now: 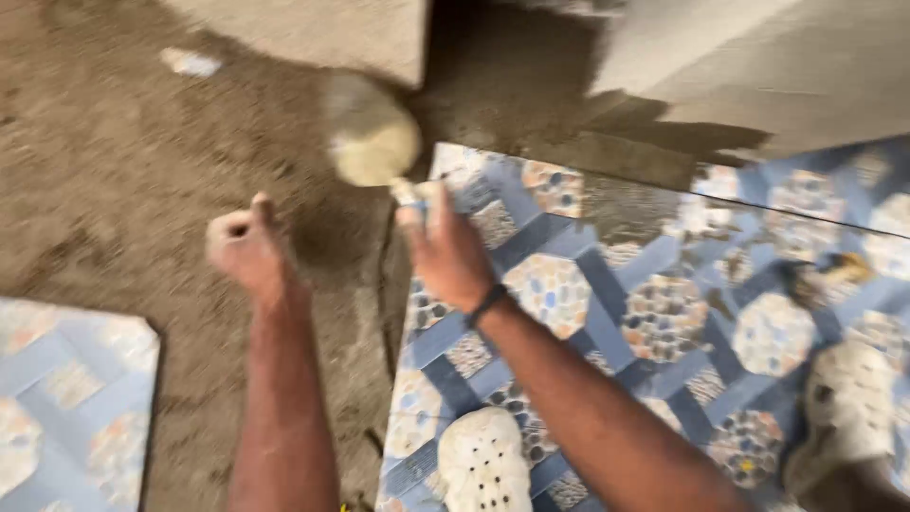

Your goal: Laying and cementing floor tiles against a wall and corner.

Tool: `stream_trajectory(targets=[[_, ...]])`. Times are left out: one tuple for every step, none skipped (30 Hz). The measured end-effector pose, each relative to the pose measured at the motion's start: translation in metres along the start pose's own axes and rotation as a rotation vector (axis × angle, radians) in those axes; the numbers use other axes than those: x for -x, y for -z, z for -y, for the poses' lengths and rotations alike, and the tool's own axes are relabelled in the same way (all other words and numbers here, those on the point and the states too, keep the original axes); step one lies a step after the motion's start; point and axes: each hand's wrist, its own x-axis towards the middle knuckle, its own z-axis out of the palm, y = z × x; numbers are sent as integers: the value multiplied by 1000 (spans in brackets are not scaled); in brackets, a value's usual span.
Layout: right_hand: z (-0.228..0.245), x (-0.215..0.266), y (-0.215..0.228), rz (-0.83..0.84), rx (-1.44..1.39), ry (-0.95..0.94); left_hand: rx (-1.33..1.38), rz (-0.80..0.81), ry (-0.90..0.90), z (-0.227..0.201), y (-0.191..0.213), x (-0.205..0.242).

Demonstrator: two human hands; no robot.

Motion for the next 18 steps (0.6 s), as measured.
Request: stream_trajectory(targets=[[-20, -3, -24, -35, 23, -9, 21, 35, 10, -1, 2, 3], [-42, -7, -47, -38, 85, 42, 59, 122, -143, -1, 2, 5], [-66, -13, -66, -40, 149, 86, 104, 210, -293, 0, 2, 8], [-49, -11, -51, -74, 175, 72, 131, 245, -281, -4, -5, 11], [-29, -9, -45, -20, 142, -3, 68, 163, -201, -11, -6, 8], [-8, -8, -40, 34, 107, -77, 2, 82, -121, -17, -5, 4], [-1, -5, -33, 16, 113, -80, 12, 99, -121, -20, -9, 5], [6, -2, -26, 96, 128, -97, -90, 54, -108, -23, -11, 5], [14, 3, -22, 179, 137, -113, -197, 6, -98, -28, -11, 5], [6, 3, -26, 165, 137, -116, -193, 19, -102, -33, -11, 10], [-2, 3, -30, 173, 126, -120, -254, 6, -120, -39, -11, 13], [-11, 3, -35, 181, 114, -123, -315, -7, -139, -44, -12, 16], [-17, 5, -32, 175, 118, -125, -310, -1, -139, -35, -12, 13], [-23, 6, -30, 238, 33, -177, -362, -14, -179, -26, -12, 10], [-26, 10, -30, 303, -62, -230, -422, -27, -224, -20, -7, 5], [-11, 17, -17, 298, -68, -232, -426, -22, -229, -27, -9, 8], [2, 22, -1, 306, -13, -288, -478, -23, -227, -32, -14, 12], [14, 27, 15, 315, 41, -344, -531, -25, -225, -36, -20, 15]])
